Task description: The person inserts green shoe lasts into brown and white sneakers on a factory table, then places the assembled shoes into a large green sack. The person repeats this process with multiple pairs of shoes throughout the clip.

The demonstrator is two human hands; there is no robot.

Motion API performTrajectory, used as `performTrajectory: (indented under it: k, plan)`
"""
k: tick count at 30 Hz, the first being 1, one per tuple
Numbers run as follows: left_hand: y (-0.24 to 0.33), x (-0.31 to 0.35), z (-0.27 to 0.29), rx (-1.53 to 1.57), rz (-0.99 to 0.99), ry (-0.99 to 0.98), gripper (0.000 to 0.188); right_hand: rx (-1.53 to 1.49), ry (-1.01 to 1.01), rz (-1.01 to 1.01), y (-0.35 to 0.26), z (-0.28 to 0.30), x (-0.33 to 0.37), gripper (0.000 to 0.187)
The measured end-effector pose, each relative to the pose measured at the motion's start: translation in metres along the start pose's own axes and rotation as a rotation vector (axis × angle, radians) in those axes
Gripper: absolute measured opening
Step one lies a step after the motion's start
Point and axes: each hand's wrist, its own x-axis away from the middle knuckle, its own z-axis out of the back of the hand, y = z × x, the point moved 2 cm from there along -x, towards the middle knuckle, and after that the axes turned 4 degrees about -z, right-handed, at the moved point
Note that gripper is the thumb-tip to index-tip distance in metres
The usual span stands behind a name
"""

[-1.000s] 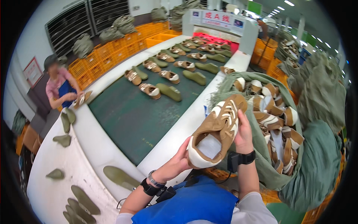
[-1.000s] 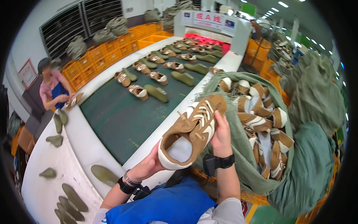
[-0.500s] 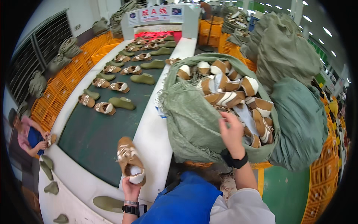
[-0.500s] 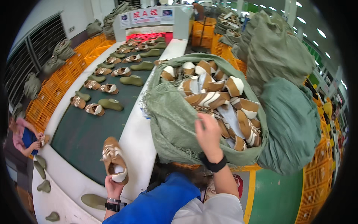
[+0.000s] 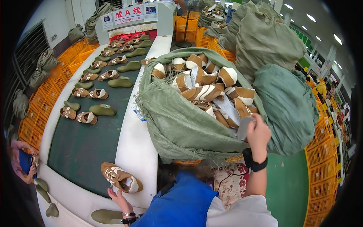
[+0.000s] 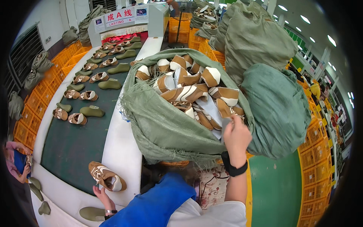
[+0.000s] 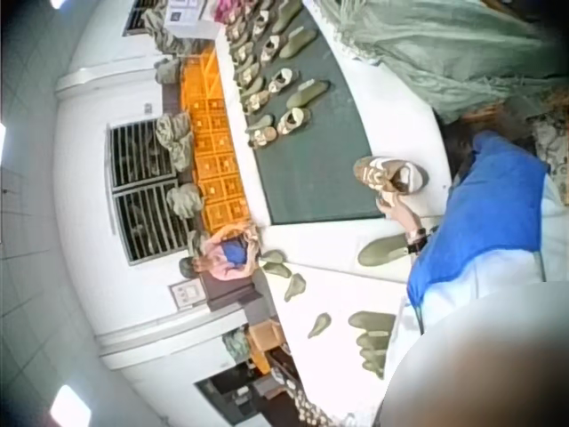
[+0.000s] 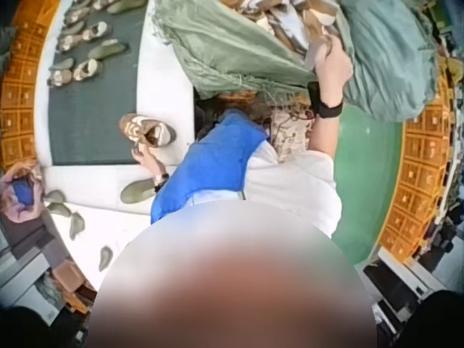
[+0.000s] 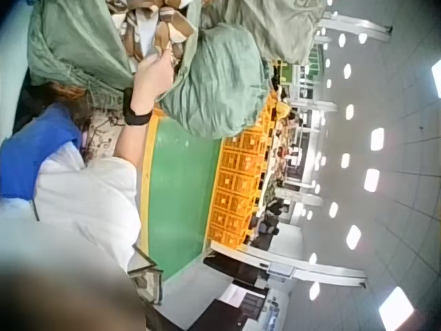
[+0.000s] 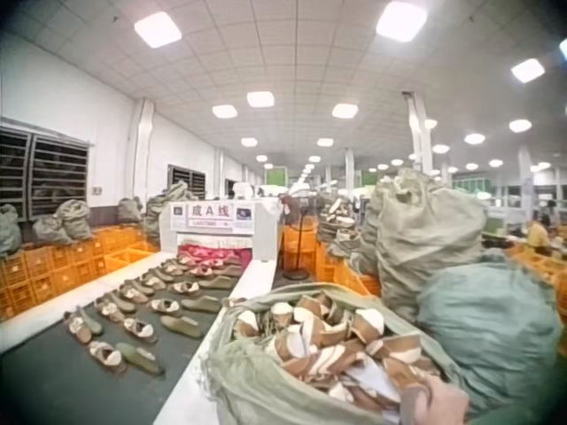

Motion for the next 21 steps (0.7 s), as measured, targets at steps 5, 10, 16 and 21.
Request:
performTrajectory:
  k: [5, 10, 16, 21]
  plan:
    - [0.081, 0.023, -0.036, -0.205, -0.466, -0.368, 0.068, -0.818, 0.218, 0.041, -0.038, 0.066, -0.006, 0.022]
    - [0.164, 0.06, -0.081, -0.512, -1.3, -0.444, 0.085, -1.502, -0.386, -0.125, -0.094, 0.008, -0.016, 0.026]
    - [0.2, 0.068, -0.1, -0.605, -1.306, -0.515, 0.067, -1.713, -1.085, -0.351, -0.165, -0.07, 0.027, 0.031]
    - [0.163, 0.055, -0.064, -0.37, -0.783, -0.501, 0.052, -1.842, -1.532, -0.236, -0.184, -0.088, 0.044, 0.043]
